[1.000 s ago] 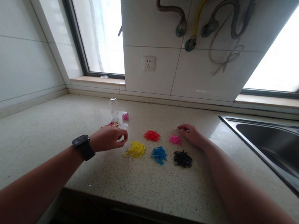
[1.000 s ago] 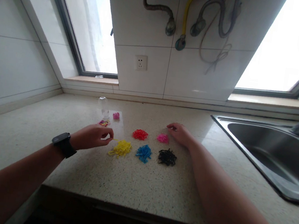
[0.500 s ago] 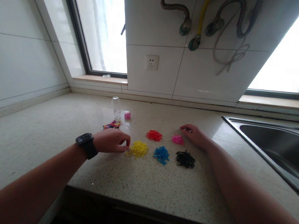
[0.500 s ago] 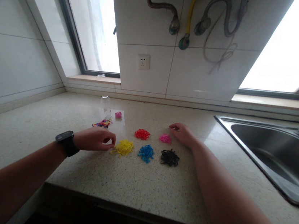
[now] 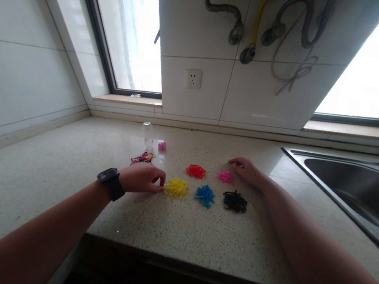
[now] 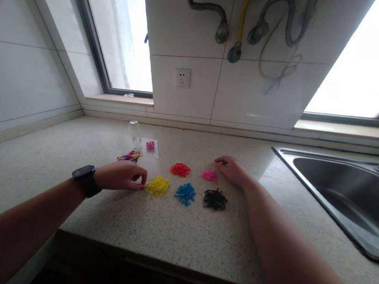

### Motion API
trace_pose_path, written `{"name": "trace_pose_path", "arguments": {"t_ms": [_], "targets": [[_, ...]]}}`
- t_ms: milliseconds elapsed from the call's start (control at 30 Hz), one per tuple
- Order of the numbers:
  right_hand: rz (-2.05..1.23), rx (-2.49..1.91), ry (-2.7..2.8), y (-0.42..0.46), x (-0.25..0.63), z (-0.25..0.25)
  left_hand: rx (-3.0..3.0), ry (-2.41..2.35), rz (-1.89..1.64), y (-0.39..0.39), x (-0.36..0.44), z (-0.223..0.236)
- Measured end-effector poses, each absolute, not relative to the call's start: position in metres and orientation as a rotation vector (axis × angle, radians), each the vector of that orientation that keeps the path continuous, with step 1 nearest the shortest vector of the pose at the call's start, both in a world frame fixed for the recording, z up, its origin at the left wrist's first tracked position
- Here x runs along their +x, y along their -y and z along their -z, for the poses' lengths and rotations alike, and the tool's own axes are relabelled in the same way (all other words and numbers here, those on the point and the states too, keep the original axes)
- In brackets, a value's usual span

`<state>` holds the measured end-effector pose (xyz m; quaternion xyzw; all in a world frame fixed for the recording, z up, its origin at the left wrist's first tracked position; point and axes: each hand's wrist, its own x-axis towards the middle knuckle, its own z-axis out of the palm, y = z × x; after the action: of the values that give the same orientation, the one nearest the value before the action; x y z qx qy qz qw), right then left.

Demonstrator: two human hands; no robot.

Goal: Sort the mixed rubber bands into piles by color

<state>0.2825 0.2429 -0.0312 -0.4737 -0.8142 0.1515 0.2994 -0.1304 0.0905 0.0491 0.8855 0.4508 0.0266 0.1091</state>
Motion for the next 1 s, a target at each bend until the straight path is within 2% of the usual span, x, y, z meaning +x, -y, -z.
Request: {"name": "trace_pose_path", "arguments": {"t_ms": [267, 467, 867, 1000], "targets": [[-0.396, -1.266, 2.144, -0.242, 0.281, 0.031, 2.629, -1.33, -0.139, -0.092, -0.132, -0.049], [-0.381, -1.276, 2.172, -0.243, 0.282, 0.031, 2.603, -1.158, -0.479, -0.071, -0.097, -0.042], [-0.383, -1.275, 2.181, -0.241, 0.282, 0.03, 2.959, -0.532, -0.471, -0.008, -0.033, -0.01], [-0.37, -1.282, 2.18, -0.241, 0.281, 0.029, 3.004, -0.478, -0.454, -0.003, -0.029, -0.003]]}}
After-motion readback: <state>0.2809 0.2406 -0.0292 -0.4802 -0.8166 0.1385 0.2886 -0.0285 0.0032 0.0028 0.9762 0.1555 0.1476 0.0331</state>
